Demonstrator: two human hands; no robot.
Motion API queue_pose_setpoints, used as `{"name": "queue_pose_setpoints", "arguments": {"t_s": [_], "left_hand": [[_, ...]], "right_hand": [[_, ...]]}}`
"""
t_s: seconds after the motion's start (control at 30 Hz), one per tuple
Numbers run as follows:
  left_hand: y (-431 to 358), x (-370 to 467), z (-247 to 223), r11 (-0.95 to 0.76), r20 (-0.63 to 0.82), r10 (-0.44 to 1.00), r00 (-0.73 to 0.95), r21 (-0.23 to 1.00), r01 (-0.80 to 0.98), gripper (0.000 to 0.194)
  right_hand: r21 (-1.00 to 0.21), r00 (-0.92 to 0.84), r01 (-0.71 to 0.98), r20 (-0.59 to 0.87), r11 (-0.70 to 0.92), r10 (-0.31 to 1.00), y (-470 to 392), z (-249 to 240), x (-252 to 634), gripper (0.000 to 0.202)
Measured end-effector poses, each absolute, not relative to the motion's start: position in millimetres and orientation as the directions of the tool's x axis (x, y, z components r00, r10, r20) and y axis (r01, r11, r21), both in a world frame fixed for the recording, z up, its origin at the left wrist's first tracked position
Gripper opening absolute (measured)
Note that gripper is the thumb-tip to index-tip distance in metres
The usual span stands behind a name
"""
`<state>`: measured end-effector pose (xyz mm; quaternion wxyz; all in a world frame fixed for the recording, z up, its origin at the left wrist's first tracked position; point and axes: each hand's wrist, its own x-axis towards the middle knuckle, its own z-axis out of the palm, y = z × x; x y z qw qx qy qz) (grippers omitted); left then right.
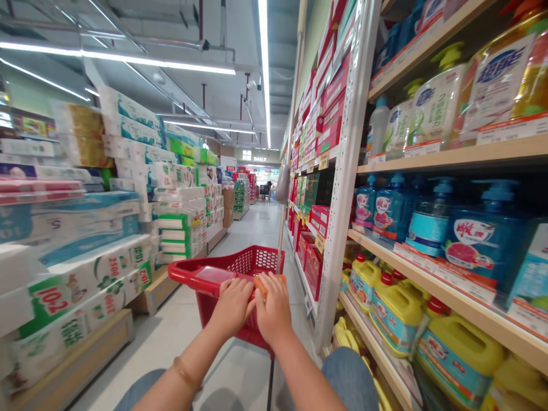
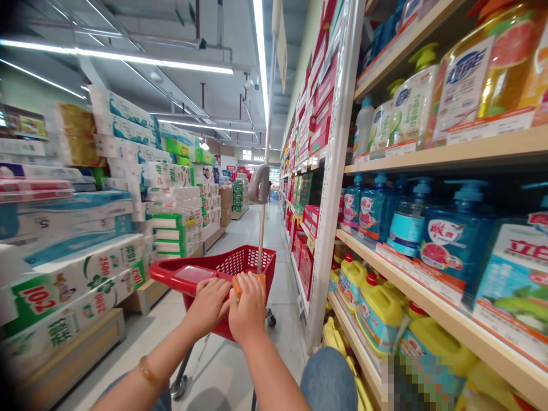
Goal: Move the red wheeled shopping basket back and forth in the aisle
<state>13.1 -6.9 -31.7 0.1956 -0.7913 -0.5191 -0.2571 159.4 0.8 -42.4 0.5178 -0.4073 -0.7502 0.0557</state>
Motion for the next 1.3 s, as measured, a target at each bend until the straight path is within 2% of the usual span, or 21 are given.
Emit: {"name": "queue_pose_setpoints", "arguments": {"t_s": [0.13, 0.3, 0.43, 0.6, 0.73, 0.87, 1.07, 1.17, 1.3], "left_hand": [[-7.4, -4.8, -30.3, -0.433, 0.639, 0.683, 0.355, -0.038, 0.901, 0.039], [0.5, -12.9, -33.9, -0.289, 0.675, 0.701, 0.231, -0.026, 0.957, 0.041], [2.9, 8.1, -36.2, -0.253, 0.664, 0.717, 0.211, -0.035, 0.967, 0.036], [4.4, 1.8, -33.5, -0.310, 0.669, 0.700, 0.250, -0.031, 0.950, 0.047], [11.1, -14.4, -32.3, -0.201, 0.708, 0.692, 0.137, 0.007, 0.980, 0.044], [16.4, -6.5, -33.2, -0.176, 0.708, 0.695, 0.125, -0.001, 0.984, 0.043], [21.4, -16.4, -30.9, -0.242, 0.676, 0.715, 0.180, -0.003, 0.970, 0.043], [24.6, -34.5, -29.6, -0.190, 0.657, 0.741, 0.141, 0.004, 0.982, 0.048], [24.6, -32.4, -31.1, -0.080, 0.663, 0.745, 0.082, -0.033, 0.996, 0.050]], "right_hand": [[-0.477, -0.181, 0.582, 0.714, 0.659, 0.677, 4.0, -35.8, 181.1, 0.038], [-0.516, -0.104, 0.639, 0.677, 0.571, 0.728, 11.8, -29.9, 182.4, 0.038], [-0.431, -0.151, 0.698, 0.692, 0.572, 0.706, 5.4, -28.7, 159.7, 0.040], [-0.357, -0.220, 0.724, 0.693, 0.591, 0.687, 4.1, -29.1, 171.5, 0.043], [-0.370, -0.137, 0.771, 0.698, 0.518, 0.703, 14.9, -29.1, 189.4, 0.040], [-0.374, -0.063, 0.812, 0.708, 0.448, 0.704, 21.1, -31.3, 175.7, 0.039], [-0.299, -0.201, 0.774, 0.720, 0.559, 0.664, 19.2, -29.8, 171.6, 0.043], [-0.320, -0.186, 0.777, 0.707, 0.542, 0.683, 23.1, -26.6, 192.2, 0.040], [-0.385, -0.047, 0.817, 0.698, 0.430, 0.715, 30.3, -28.0, 192.6, 0.039]]}}
